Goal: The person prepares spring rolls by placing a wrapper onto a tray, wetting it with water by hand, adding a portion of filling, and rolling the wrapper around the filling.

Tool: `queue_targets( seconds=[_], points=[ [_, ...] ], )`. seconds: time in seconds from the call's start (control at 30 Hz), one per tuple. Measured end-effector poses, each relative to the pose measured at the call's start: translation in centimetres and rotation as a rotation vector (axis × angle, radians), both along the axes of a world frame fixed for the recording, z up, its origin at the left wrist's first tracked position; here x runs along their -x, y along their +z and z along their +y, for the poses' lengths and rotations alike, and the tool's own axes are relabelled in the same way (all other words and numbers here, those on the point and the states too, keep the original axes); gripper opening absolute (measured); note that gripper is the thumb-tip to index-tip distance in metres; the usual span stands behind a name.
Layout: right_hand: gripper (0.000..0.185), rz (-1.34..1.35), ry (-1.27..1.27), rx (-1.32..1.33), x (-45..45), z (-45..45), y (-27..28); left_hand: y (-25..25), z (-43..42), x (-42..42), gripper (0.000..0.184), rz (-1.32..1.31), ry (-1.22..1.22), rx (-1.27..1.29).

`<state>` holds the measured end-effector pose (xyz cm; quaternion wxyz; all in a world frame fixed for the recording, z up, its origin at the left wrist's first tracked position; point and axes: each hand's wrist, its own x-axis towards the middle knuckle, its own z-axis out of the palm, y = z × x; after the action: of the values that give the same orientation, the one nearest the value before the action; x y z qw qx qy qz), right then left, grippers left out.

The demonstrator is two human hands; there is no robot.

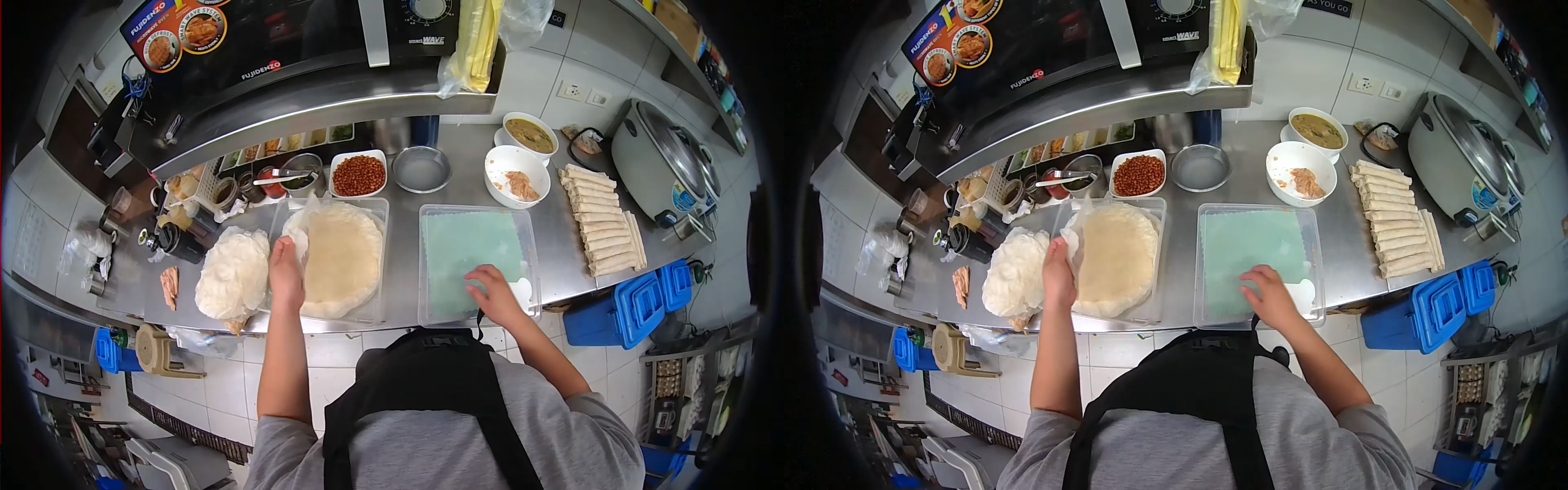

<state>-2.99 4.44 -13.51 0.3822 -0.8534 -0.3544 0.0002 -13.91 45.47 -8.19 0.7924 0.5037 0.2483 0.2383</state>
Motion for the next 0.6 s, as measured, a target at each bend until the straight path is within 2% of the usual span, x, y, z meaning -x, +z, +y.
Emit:
queue_targets(
  seconds=[0.07, 0.13, 0.17, 0.23, 0.27, 0.33, 0.37, 0.4, 0.43, 0.5, 0.53, 0.57, 0.6],
  points=[
    [0.041, 0.129, 0.055, -0.023, 0.4, 2.2, 0.6, 5.0, -1.7, 0.7, 0.033, -0.054, -0.044, -0.014],
    [0.058, 0.341, 0.062, -0.086, 1.2, 4.5, 3.2, 10.8, -5.1, 1.1, 0.037, -0.057, -0.190, 0.051],
    [0.058, 0.347, 0.044, -0.091, 1.6, 5.5, 4.6, 11.8, -6.2, 1.0, 0.037, -0.050, -0.208, 0.050],
    [0.065, 0.565, 0.042, -0.344, 1.6, 6.6, 6.6, 12.7, -8.3, 0.2, 0.042, -0.154, -0.438, 0.331],
    [0.065, 0.563, 0.021, -0.350, 0.9, 6.2, 6.1, 12.1, -9.4, -0.8, 0.046, -0.188, -0.470, 0.420],
    [0.070, 1.201, 0.129, -0.774, -0.7, 5.2, 4.7, 10.4, -11.4, -2.9, 0.047, -0.202, -0.561, 0.463],
    [0.070, 1.195, 0.115, -0.777, -1.2, 4.0, 4.8, 9.2, -12.3, -4.1, 0.047, -0.224, -0.632, 0.501],
    [0.072, 1.262, 0.119, -0.885, -1.6, 2.7, 5.6, 7.6, -13.2, -5.1, 0.049, -0.102, -0.534, 0.464],
    [0.074, 1.329, 0.122, -0.991, -2.1, 1.4, 6.0, 5.4, -13.6, -6.1, 0.049, -0.101, -0.540, 0.473],
    [0.075, 1.312, 0.013, -0.952, -4.1, -1.0, 5.1, 0.6, -14.6, -7.0, 0.042, -0.018, -0.532, 0.516],
    [0.072, 1.058, -0.142, -0.813, -5.6, -2.0, 3.6, -1.2, -15.5, -6.6, 0.042, -0.007, -0.528, 0.529],
    [0.069, 0.800, -0.281, -0.669, -6.9, -3.2, 2.1, -2.9, -16.6, -6.0, 0.037, 0.177, -0.314, 0.291],
    [0.069, 0.808, -0.289, -0.665, -7.6, -4.7, 1.3, -3.8, -17.4, -5.8, 0.033, 0.355, -0.102, 0.047]
  ],
)
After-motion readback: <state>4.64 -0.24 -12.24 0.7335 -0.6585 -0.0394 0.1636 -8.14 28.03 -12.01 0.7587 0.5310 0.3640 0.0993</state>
